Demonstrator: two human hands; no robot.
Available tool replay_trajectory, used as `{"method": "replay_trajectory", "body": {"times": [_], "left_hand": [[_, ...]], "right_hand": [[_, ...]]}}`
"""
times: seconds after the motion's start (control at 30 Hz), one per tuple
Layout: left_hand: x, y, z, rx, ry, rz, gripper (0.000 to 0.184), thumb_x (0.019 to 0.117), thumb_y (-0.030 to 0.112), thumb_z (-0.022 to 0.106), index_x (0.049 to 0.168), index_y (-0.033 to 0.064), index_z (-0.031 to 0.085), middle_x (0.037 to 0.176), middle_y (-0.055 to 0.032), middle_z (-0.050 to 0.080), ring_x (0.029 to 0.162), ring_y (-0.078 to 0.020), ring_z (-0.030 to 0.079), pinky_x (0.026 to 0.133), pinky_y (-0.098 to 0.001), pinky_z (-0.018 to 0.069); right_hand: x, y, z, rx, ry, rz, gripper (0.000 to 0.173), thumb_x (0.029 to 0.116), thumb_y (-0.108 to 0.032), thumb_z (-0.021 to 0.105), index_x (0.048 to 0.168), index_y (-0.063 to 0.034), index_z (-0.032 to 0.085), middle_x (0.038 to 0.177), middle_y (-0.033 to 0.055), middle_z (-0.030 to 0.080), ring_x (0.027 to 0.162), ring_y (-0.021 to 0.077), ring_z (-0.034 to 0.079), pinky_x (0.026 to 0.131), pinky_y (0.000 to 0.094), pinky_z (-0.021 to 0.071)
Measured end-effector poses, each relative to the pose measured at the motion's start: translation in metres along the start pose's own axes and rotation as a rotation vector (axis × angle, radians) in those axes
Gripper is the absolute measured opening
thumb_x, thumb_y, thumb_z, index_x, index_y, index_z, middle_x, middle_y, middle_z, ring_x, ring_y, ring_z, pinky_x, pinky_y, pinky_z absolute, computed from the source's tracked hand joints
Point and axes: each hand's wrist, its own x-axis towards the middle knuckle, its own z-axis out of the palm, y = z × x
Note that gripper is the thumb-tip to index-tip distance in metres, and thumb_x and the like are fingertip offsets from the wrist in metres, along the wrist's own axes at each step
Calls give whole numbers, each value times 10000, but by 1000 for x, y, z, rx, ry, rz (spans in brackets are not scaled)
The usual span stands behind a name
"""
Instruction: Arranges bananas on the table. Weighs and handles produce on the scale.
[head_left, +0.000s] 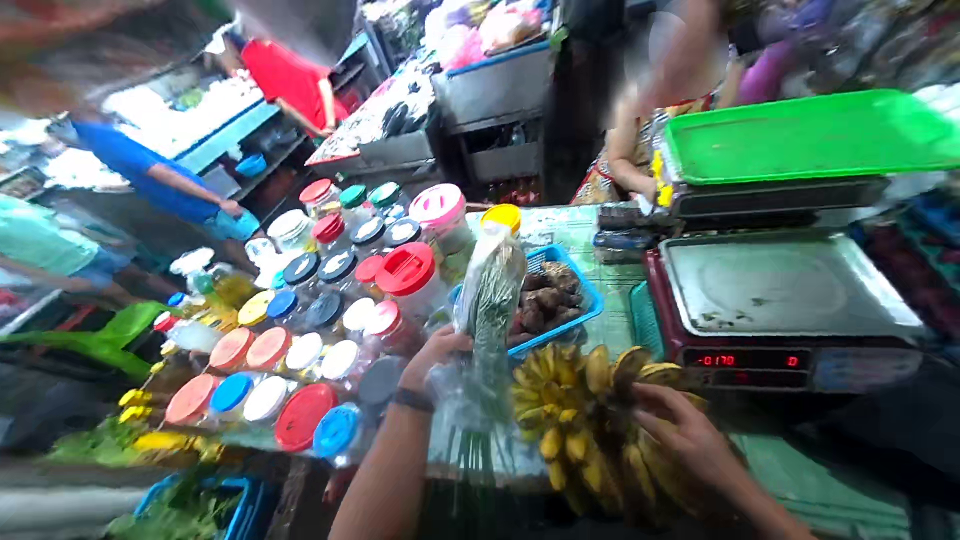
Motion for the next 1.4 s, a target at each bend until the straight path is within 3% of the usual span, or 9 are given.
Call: {"method": "replay_trajectory", "body": {"times": [0.17,0.3,0.4,0.47,0.53,0.77,1.0,1.2,1.4], "left_hand": [[34,-13,82,-83,-424,133,269,700,95,716,922,240,759,871,75,767,783,-11,707,732,-233,603],[36,-20,126,-160,-689,70,242,808,193,743,1047,214,776,964,33,779,870,-49,730,803,-264,609],[24,-17,148,67,-554,163,503,893,468,726,1253,132,622,1063,17,751,958,-76,717,867,-306,606],[18,-12,162,251,-457,251,515,946,340,690,1317,11,552,1115,-44,717,1018,-123,696,926,-346,591],[13,-9,171,321,-349,305,320,947,169,708,1205,-10,641,1059,-75,739,985,-154,716,915,-369,602],[1,5,159,-67,-364,159,199,989,120,582,1164,43,635,999,-55,753,910,-145,731,850,-361,618],[-5,15,160,-111,-338,139,228,1029,106,532,1240,38,587,1023,-55,744,925,-138,729,856,-339,618],[17,18,163,14,-333,115,256,1066,157,534,1288,47,596,1023,-86,735,919,-152,723,856,-342,616],[45,6,150,-34,-334,87,281,1061,132,545,1320,24,560,1063,-123,725,951,-198,724,876,-374,613]], "right_hand": [[63,-95,-32,542,-146,1,594,1015,-309,578,1513,-34,407,1418,104,585,1244,173,610,1022,367,534],[68,-135,-29,854,173,12,408,976,-193,708,1296,16,565,1096,103,732,996,152,726,900,324,617],[64,-126,-28,843,345,37,417,888,-146,802,1229,17,625,1070,106,742,983,160,728,891,332,622],[62,-123,-26,814,395,34,422,834,-115,844,1183,20,650,1049,95,749,976,153,728,888,319,621],[58,-123,-23,793,396,21,417,813,-106,860,1157,18,660,1031,90,756,968,153,735,886,315,625],[38,-135,-36,978,198,26,241,980,-52,640,1201,38,601,1053,138,720,950,213,723,850,388,628],[40,-138,-40,1055,239,-25,230,918,36,665,1139,48,599,999,149,713,895,219,727,814,400,638],[69,-118,-35,1061,272,16,312,1019,-102,602,1313,-32,527,1046,118,706,925,201,719,839,391,623],[87,-107,-31,1078,257,78,211,1041,-52,538,1241,14,545,1015,153,704,890,219,726,819,393,629]]}}
